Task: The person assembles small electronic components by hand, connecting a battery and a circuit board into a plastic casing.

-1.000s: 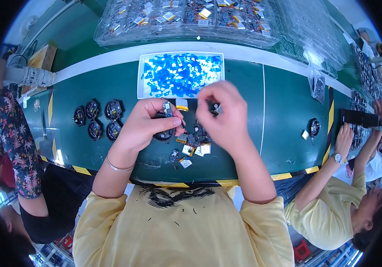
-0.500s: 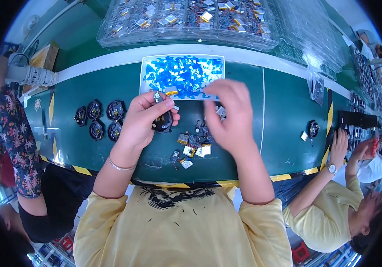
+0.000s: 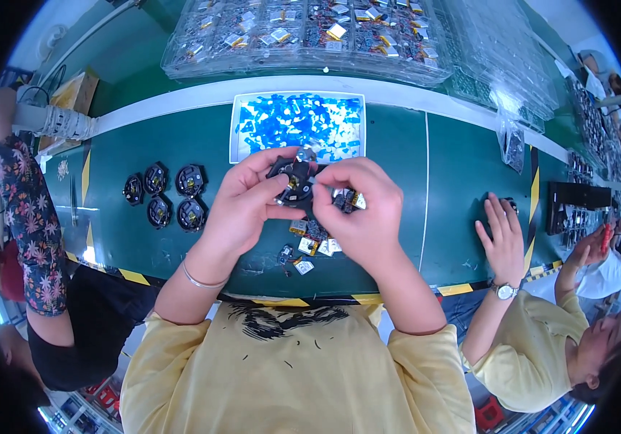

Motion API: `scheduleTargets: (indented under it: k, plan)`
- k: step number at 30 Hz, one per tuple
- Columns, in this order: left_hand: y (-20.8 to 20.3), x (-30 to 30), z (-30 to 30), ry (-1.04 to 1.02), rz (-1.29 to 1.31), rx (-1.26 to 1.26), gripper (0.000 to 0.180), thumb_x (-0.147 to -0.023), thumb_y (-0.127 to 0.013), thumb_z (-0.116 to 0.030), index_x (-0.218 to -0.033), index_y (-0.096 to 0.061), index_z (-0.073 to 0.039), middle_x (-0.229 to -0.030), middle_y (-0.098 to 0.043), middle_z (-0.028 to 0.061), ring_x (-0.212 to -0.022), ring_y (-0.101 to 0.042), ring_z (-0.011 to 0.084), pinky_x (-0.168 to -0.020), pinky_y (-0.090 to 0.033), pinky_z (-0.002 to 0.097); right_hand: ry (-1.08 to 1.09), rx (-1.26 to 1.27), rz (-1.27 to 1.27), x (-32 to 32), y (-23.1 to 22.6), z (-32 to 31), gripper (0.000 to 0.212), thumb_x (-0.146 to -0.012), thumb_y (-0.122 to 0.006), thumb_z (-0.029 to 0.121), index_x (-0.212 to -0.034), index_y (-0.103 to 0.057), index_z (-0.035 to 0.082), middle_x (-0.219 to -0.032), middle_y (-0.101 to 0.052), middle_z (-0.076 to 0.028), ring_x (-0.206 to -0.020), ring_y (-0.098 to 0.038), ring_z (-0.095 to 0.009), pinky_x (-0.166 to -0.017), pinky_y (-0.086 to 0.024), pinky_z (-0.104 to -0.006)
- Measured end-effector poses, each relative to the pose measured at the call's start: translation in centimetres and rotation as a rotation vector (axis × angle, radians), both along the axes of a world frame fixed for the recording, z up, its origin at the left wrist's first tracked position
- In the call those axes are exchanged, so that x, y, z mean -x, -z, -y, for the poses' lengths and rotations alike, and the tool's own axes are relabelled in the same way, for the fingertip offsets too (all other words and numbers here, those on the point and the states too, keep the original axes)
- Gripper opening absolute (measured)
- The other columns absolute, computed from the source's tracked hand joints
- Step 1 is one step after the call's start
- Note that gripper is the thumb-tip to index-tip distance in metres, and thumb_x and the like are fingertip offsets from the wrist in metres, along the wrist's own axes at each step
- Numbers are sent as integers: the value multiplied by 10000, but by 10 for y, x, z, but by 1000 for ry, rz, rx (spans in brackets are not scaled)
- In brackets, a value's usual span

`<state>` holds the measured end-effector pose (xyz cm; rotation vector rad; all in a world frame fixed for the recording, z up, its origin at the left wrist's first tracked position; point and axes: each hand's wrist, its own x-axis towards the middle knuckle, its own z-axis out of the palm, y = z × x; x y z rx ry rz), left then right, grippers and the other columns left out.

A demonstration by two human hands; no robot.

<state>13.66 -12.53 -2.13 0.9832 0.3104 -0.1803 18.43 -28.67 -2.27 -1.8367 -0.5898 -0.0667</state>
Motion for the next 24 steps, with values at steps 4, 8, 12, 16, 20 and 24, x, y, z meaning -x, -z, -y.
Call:
scheduleTargets:
  k: [4,8,12,16,20,24]
  plan:
    - [-4,6,15,-77,85,77,330,-890,-456,4,-1220,-469,0,-1125,-586,123,-953,-622,176,-760,-577,337,48,81,320,3,-5,-8,154,-649,-672,-56,-783,-626,5,-784,-606,-88,-720,-595,-199,-630,-478,-275]
    - [-4,10,15,-80,116,105,327,-888,-480,10,-1215,-474,11,-1120,-584,117,-965,-617,182,-769,-573,326,84,79,403,3,-5,-12,168,-635,-687,-41,-784,-634,18,-779,-604,-99,-701,-596,-216,-607,-480,-285]
    - [-9,13,15,-83,168,63,338,-887,-485,15,-1224,-469,18,-1117,-585,115,-966,-616,181,-770,-571,319,106,82,433,5,-7,-13,166,-642,-687,-48,-789,-636,10,-781,-609,-103,-698,-602,-217,-606,-484,-284]
    - [-11,15,13,-56,202,60,333,-893,-451,64,-1225,-444,52,-1093,-569,106,-983,-586,155,-831,-544,304,111,87,457,5,-5,-15,163,-646,-688,-54,-787,-636,7,-785,-612,-107,-704,-606,-218,-610,-488,-286]
    - [-6,17,20,-86,293,39,369,-888,-476,69,-1253,-424,64,-1108,-566,111,-995,-577,143,-855,-520,278,98,109,532,1,-4,-14,171,-654,-711,-40,-801,-642,16,-791,-610,-100,-656,-607,-205,-548,-496,-278]
    - [-4,18,23,-109,325,-11,394,-880,-487,77,-1267,-413,68,-1113,-565,112,-998,-573,134,-858,-513,270,57,96,456,2,-2,-13,171,-673,-685,-68,-815,-624,6,-823,-606,-104,-737,-601,-196,-637,-483,-273]
